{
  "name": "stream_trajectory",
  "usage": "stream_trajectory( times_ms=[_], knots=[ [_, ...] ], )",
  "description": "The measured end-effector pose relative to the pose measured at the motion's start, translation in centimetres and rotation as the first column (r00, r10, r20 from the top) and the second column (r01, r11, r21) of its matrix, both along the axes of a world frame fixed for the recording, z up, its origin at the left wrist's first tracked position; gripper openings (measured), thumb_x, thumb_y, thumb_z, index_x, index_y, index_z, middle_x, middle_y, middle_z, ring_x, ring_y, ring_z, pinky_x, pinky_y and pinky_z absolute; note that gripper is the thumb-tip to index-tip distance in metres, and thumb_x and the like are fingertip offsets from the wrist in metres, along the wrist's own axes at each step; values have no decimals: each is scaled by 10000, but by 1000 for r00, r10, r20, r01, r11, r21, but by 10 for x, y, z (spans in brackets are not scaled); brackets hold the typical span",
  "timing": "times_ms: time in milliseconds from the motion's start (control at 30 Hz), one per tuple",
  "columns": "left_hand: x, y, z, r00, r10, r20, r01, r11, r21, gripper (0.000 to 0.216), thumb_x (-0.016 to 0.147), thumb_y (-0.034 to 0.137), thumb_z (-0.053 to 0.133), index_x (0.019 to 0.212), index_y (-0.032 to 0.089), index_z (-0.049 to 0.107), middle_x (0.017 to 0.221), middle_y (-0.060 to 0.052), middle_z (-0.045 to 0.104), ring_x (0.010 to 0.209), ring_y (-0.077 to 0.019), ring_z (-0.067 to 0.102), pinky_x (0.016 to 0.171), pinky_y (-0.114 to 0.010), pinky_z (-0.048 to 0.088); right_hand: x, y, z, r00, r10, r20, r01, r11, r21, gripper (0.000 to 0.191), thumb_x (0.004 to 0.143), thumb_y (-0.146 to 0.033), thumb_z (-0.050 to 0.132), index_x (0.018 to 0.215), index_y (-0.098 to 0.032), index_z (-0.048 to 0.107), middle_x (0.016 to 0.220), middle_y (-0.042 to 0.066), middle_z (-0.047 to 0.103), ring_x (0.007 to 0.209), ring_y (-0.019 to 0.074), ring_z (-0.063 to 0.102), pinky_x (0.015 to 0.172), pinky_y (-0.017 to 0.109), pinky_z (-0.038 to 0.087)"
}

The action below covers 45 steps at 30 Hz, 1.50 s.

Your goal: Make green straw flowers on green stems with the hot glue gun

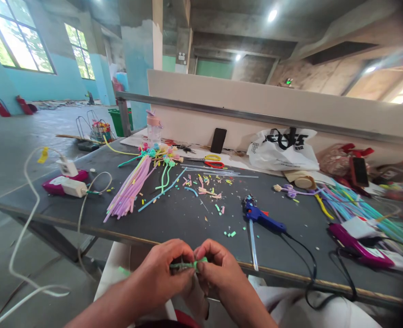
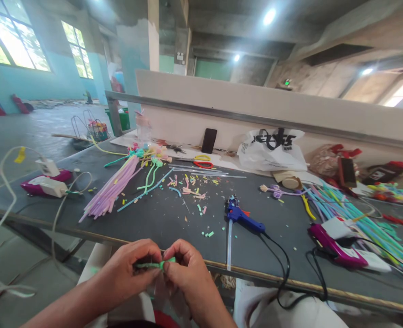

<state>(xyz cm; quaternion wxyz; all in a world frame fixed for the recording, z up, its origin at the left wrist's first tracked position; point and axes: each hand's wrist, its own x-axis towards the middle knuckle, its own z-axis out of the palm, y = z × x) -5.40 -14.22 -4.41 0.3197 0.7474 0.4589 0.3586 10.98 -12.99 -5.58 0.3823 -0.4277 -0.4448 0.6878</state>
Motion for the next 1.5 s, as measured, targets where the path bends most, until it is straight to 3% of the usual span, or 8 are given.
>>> stream_trajectory(
  times_ms=[533, 600, 700, 767, 833, 967, 1100, 1500],
  knots=[
    [2, -2, -11, 999, -47, 13, 45, 991, 127, 150, 635, 23, 482, 608, 171, 492, 616, 33, 515, 586, -81, 462, 567, -188, 344, -7, -2, 2, 1000, -13, 15, 13, 1000, -7, 199, 549, -182, 665, 579, -177, 469, 624, -51, 590, 388, 34, 423, 373, 168, 331],
    [2, -2, -13, 998, -46, 43, 43, 996, 75, 140, 664, 38, 487, 650, 176, 502, 636, 33, 516, 603, -87, 464, 580, -200, 351, -8, -2, 0, 999, -38, -21, 37, 999, -21, 202, 542, -164, 669, 586, -177, 472, 627, -53, 594, 387, 33, 435, 372, 162, 333],
    [-2, -3, -9, 971, -42, 235, 71, 991, -116, 260, 695, 85, 523, 919, 211, 483, 747, 33, 535, 605, -86, 467, 572, -210, 377, -6, -2, -1, 993, -43, -107, 37, 998, -54, 201, 545, -169, 678, 609, -177, 488, 635, -52, 600, 361, 30, 437, 348, 156, 318],
    [-6, -4, -2, 917, -41, 397, 151, 957, -249, 376, 710, 111, 521, 1043, 231, 396, 824, 27, 521, 591, -78, 459, 548, -209, 390, -3, -2, 1, 988, -48, -149, 38, 997, -70, 181, 542, -151, 669, 613, -174, 504, 647, -46, 608, 368, 31, 446, 341, 151, 313],
    [-9, -7, 6, 891, -62, 449, 224, 921, -318, 318, 735, 119, 482, 1019, 228, 392, 819, 26, 498, 599, -81, 455, 535, -208, 394, 0, -1, 5, 980, -81, -181, 66, 994, -86, 161, 530, -123, 653, 606, -168, 518, 663, -39, 617, 403, 37, 471, 354, 145, 325],
    [-8, -11, 11, 977, -75, 202, 109, 981, -159, 275, 709, 63, 484, 931, 222, 450, 766, 36, 473, 639, -92, 450, 570, -206, 388, 1, -3, 10, 967, -90, -238, 64, 992, -111, 168, 532, -121, 666, 611, -164, 524, 671, -33, 626, 399, 32, 462, 350, 140, 324],
    [-4, -10, 10, 991, -133, 13, 132, 989, 62, 286, 700, 18, 472, 898, 224, 469, 895, 16, 500, 787, -108, 490, 717, -232, 396, -2, -5, 8, 967, -60, -249, 29, 992, -126, 233, 563, -179, 722, 628, -175, 498, 616, -52, 606, 337, 25, 420, 306, 138, 287],
    [-4, -8, 7, 980, -147, -137, 162, 981, 104, 166, 741, 41, 460, 780, 202, 476, 802, 23, 512, 750, -101, 506, 677, -208, 379, -3, -3, -2, 984, -30, -177, 13, 995, -100, 213, 574, -132, 668, 612, -180, 464, 583, -61, 604, 312, 15, 398, 319, 144, 286]
  ],
)
